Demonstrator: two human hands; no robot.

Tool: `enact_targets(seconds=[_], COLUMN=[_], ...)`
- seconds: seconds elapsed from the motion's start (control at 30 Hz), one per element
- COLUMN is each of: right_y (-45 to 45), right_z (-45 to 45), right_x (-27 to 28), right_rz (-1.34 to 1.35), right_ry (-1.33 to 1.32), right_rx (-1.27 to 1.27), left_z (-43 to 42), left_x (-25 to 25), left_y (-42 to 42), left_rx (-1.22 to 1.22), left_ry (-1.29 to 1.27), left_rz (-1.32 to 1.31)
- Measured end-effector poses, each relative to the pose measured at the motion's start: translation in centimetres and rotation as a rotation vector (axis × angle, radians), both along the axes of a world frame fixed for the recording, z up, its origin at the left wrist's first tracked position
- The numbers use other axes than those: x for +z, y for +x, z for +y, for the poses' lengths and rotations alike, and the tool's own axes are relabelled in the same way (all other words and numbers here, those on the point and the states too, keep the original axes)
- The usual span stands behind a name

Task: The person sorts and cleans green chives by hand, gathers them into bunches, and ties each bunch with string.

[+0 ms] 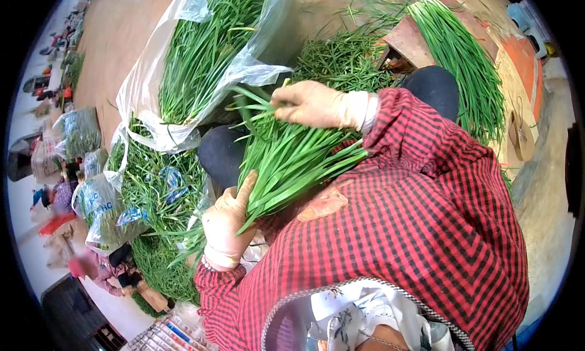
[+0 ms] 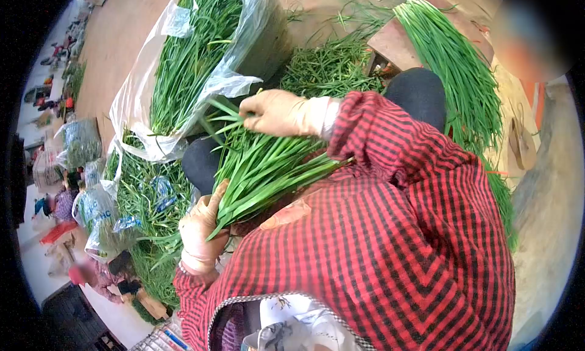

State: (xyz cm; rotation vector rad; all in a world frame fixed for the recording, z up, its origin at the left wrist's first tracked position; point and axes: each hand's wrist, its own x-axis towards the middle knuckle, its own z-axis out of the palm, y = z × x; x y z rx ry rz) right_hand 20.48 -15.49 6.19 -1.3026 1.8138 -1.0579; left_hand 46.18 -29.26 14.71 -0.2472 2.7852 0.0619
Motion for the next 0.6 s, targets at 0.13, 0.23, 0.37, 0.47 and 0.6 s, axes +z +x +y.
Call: enact_targets(seconds=[0.13,0.23,0.37,0.47,0.6], right_y=[-1.8,-5.2,-9.8,-10.2,-4.8], right_z=[2.3,5.7,10.5,12.4,6.9], right_x=[0.1,-0.7,-2.9,-5.0,3.5], right_rz=[-0.474,-0.69,0.302,0.703,0.148], right_ry=[-0.102,-0.178,0.192,0.222,0.436], right_rx=[-0.415,-0.657,-0.67,-0.358,-0.1], left_z=[-0.4,-0.6,-0.8,-0.9,-0.4], left_x=[-0.6,-1.3,-1.9,-2.0,-2.0], left_y=[1.4,2.1,2.8,2.9,2.4], left_rx=[0.013,0.016,-0.014,-0.04,-0.013], left_ry=[0.02,0.059,0.034,-0.015,-0.052], left_rz=[0.073,0.143,0.236,0.25,0.221])
